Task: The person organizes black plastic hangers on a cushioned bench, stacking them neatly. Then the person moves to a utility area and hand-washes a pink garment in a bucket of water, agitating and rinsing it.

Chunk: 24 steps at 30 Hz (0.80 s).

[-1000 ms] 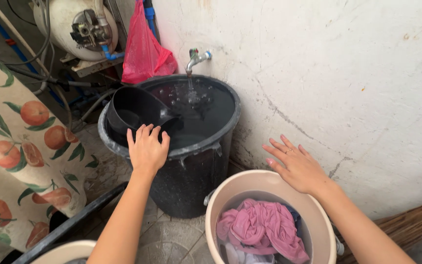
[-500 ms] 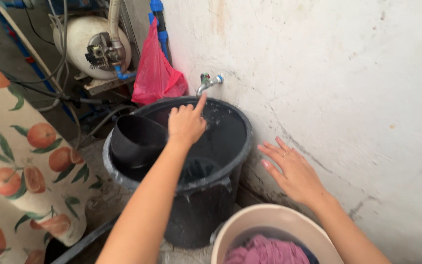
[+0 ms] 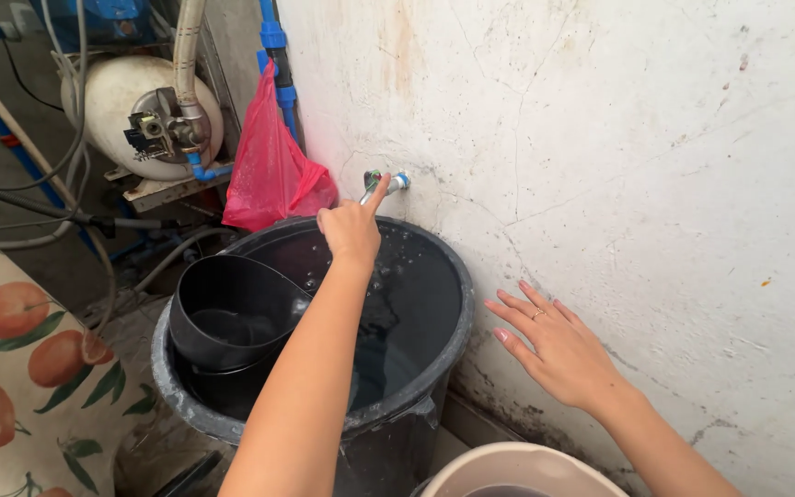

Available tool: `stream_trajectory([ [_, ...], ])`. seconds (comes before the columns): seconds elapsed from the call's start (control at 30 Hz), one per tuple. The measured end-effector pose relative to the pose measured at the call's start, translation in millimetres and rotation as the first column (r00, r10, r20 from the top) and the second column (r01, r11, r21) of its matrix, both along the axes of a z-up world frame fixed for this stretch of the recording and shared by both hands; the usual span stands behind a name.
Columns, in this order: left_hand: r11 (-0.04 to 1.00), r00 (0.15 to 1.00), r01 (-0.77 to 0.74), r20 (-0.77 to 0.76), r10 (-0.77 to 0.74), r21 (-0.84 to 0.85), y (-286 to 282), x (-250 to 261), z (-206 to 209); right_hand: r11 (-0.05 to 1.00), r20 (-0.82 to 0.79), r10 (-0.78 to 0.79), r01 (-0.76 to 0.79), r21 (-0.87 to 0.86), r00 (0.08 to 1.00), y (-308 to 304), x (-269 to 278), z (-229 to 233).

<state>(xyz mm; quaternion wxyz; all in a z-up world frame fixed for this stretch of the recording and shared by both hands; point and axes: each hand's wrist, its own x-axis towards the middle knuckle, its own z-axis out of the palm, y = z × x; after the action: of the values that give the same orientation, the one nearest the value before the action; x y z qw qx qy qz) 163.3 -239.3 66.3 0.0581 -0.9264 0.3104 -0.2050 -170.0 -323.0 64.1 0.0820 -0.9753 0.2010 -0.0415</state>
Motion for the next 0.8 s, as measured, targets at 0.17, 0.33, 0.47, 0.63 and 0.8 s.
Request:
stream_trajectory([
  [0.17, 1.000, 0.999, 0.005, 0.038, -0.005, 0.018, 23.3, 3.8, 3.0, 0.999, 0.006, 0.022, -0.022, -0.027, 1.000, -0.5, 1.0, 0.1],
  [0.33, 0.996, 0.977, -0.076, 0.200, 0.067, 0.039, 53.1, 30.4, -10.4, 0.999, -0.012, 0.002, -0.003, -0.036, 1.000, -6.9, -3.7, 0.1],
  [0.47, 0.980, 0.978, -0.129, 0.186, 0.099, 0.155, 50.0, 38.2, -8.7, 0.999, -0.039, -0.020, 0.019, -0.030, 0.999, -9.1, -9.6, 0.6],
  [0.63, 0.971, 0.983, -0.174, 0.078, 0.163, 0.163, 35.9, 39.7, -8.0, 1.000, -0.040, -0.022, 0.022, -0.020, 0.999, -8.2, -21.2, 4.1],
  [0.8, 0.999, 0.993, 0.045, 0.108, -0.047, 0.024, 48.9, -12.2, -2.9, 1.000, -0.015, -0.017, 0.017, 0.001, 1.000, -0.3, -55.4, 14.4],
])
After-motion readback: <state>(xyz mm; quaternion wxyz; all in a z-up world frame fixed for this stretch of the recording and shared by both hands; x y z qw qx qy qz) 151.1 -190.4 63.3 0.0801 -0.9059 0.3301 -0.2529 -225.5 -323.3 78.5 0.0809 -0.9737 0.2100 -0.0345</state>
